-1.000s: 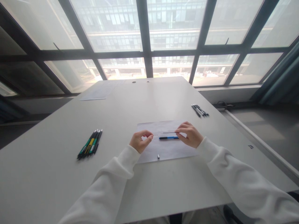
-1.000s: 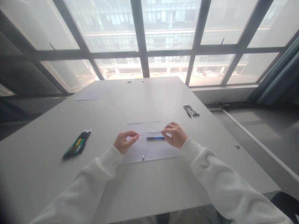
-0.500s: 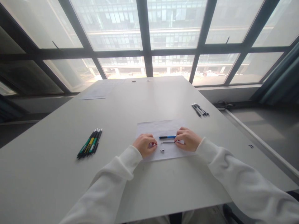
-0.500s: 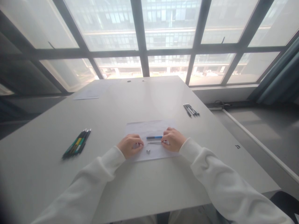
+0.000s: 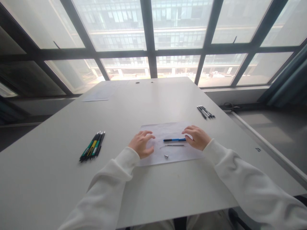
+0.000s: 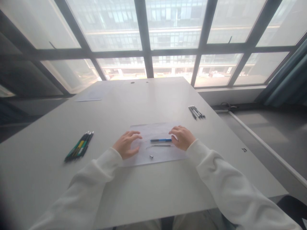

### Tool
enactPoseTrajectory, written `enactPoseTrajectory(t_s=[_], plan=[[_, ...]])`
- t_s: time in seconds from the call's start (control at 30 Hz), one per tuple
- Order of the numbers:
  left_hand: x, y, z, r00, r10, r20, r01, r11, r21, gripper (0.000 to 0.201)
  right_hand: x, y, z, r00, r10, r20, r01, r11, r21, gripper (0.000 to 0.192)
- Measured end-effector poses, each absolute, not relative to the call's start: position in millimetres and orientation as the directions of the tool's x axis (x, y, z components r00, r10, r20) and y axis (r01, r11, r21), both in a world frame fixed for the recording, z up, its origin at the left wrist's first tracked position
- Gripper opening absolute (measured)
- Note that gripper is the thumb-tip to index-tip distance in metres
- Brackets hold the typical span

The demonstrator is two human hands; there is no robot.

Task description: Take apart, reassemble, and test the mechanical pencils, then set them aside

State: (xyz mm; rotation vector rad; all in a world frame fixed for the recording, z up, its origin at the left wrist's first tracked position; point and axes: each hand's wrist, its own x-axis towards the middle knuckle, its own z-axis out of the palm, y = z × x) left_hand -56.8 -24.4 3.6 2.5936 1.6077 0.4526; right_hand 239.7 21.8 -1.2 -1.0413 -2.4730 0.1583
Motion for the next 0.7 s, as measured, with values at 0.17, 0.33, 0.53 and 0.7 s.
enactPoseTrajectory(t_s=[0.17,0.33,0.53,0.7], plan=[[-73,-19,-3,0.364,0.922,0.133,0.911,-0.382,0.153,0.047,247,32,-13,-0.554,0.783,0.283,0.752,0.617,-0.232,0.035],[-74,-19,-5,0.357,0.927,0.118,0.916,-0.372,0.151,0.047,248,33,-14,-0.547,0.805,0.228,0.778,0.59,-0.215,0.03],[-71,-20,-3,0.35,0.931,0.106,0.919,-0.363,0.152,0.046,249,33,-13,-0.545,0.806,0.233,0.777,0.589,-0.222,0.027],[-70,-21,-1,0.345,0.934,0.095,0.921,-0.356,0.155,0.046,249,34,-15,-0.544,0.806,0.236,0.776,0.589,-0.225,0.026]])
